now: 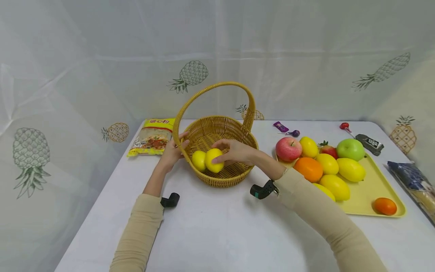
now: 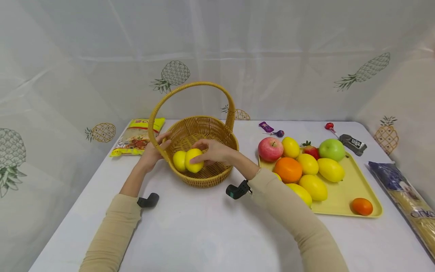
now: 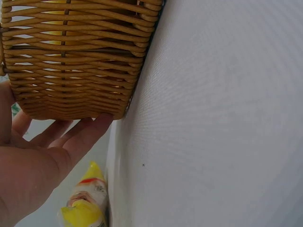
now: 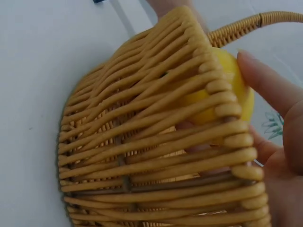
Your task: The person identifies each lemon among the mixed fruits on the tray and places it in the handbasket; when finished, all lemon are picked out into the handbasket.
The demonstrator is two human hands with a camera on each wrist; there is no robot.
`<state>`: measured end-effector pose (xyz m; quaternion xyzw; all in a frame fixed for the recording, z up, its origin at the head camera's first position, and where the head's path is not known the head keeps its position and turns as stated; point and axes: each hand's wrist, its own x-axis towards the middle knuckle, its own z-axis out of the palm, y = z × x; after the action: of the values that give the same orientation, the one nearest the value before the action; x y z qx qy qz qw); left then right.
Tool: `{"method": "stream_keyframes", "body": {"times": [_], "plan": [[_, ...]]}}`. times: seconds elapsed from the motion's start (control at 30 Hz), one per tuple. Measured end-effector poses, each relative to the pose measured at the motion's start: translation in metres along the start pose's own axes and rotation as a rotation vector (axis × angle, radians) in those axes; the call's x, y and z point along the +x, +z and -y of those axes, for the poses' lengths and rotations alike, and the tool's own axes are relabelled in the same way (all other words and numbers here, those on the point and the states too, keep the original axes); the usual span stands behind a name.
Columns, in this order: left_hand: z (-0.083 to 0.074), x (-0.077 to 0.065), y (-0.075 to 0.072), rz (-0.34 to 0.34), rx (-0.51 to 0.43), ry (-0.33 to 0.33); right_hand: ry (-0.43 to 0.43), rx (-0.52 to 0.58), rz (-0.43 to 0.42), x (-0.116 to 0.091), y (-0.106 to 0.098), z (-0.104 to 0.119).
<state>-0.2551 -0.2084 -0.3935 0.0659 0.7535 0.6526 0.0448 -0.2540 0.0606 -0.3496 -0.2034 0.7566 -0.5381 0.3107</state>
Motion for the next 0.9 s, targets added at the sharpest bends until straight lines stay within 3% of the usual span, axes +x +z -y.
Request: {"method": "stream_keyframes", "body": {"times": [0.27, 0.4, 0.6, 0.9], "plan": [[-0.023, -0.012, 0.007, 0.008, 0.012, -0.018, 0.037, -0.121, -0.008, 0.007, 0.004, -0.010], [-0.016, -0.009, 0.006, -0.001, 0.010, -0.015, 0.061, -0.130, 0.021, 0.011, 0.010, -0.011], [-0.001, -0.001, 0.002, -0.011, 0.028, 0.003, 0.091, 0.011, 0.042, 0.012, 0.012, -0.012], [0.000, -0.001, 0.001, -0.008, 0.032, 0.015, 0.055, 0.127, 0.027, -0.002, -0.012, -0.006]]}}
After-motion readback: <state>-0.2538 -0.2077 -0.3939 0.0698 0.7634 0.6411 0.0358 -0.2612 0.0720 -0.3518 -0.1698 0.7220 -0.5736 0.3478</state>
